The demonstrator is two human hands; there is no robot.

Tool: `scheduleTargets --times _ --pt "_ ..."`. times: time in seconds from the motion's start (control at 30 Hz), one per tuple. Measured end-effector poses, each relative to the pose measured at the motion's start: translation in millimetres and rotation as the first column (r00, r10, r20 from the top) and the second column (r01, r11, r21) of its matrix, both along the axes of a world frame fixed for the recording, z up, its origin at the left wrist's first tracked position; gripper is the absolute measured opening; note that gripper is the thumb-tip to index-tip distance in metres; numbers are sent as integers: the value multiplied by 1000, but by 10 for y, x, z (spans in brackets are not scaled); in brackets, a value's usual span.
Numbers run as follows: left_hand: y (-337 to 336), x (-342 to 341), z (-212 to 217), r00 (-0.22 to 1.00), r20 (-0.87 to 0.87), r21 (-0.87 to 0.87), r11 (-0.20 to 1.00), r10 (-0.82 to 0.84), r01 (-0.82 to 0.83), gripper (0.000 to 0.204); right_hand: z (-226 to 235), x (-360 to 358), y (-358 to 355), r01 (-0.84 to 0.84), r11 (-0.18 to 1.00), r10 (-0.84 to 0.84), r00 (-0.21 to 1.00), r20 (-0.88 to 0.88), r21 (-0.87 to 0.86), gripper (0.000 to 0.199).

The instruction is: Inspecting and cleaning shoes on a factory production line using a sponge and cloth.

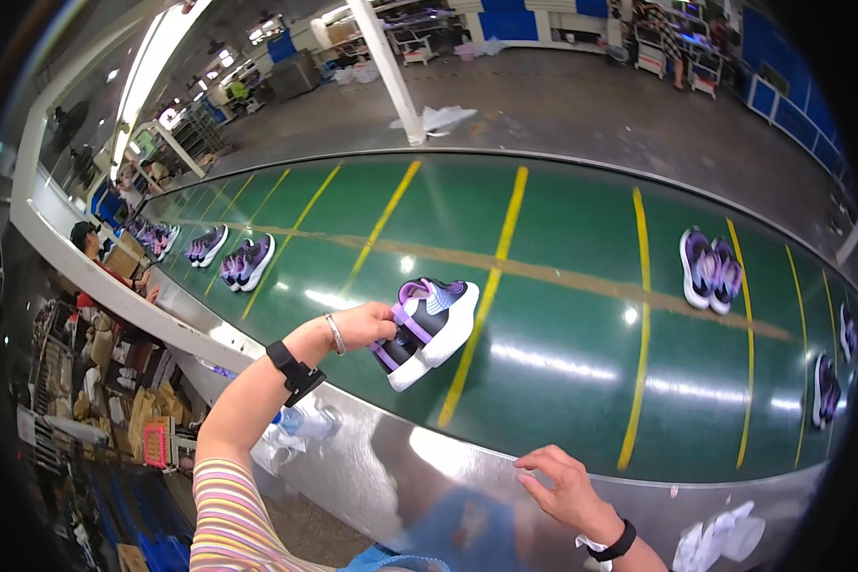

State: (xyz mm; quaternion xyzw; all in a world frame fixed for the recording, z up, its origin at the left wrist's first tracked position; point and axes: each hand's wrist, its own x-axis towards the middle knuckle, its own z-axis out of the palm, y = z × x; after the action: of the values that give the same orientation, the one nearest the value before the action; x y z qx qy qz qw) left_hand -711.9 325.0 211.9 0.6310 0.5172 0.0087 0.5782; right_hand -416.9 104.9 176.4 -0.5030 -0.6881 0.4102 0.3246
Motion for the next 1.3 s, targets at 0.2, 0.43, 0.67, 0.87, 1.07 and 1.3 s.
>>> scheduleTargets --times 0.2,0.43,0.67,0.87,1.07,1.3 --pt "-887 356 35 997 -4 -28 997 -72 72 23 -83 12 -1181 59 996 -61 997 -38 -68 12" --pt "-2599 416 -416 796 -456 402 706 -397 583 32 -576 -403 -1978 379 898 -436 841 -321 -225 25" --pt "-3753 131 -971 909 -242 657 632 -338 410 45 -1388 -1043 -2226 563 784 -615 760 -207 -262 67" --pt "-3489 -182 -1575 911 247 398 822 330 -406 41 -1442 -1081 -2075 575 779 -618 772 -148 -251 66" --pt "-3503 -500 -1729 743 423 -440 834 519 -333 40 -1336 -1020 -2308 316 813 -580 522 -626 -489 46" --pt "-3843 -585 -1692 631 553 -564 802 544 -197 46 -1442 -1043 -2590 7 798 -593 195 -782 -603 39"
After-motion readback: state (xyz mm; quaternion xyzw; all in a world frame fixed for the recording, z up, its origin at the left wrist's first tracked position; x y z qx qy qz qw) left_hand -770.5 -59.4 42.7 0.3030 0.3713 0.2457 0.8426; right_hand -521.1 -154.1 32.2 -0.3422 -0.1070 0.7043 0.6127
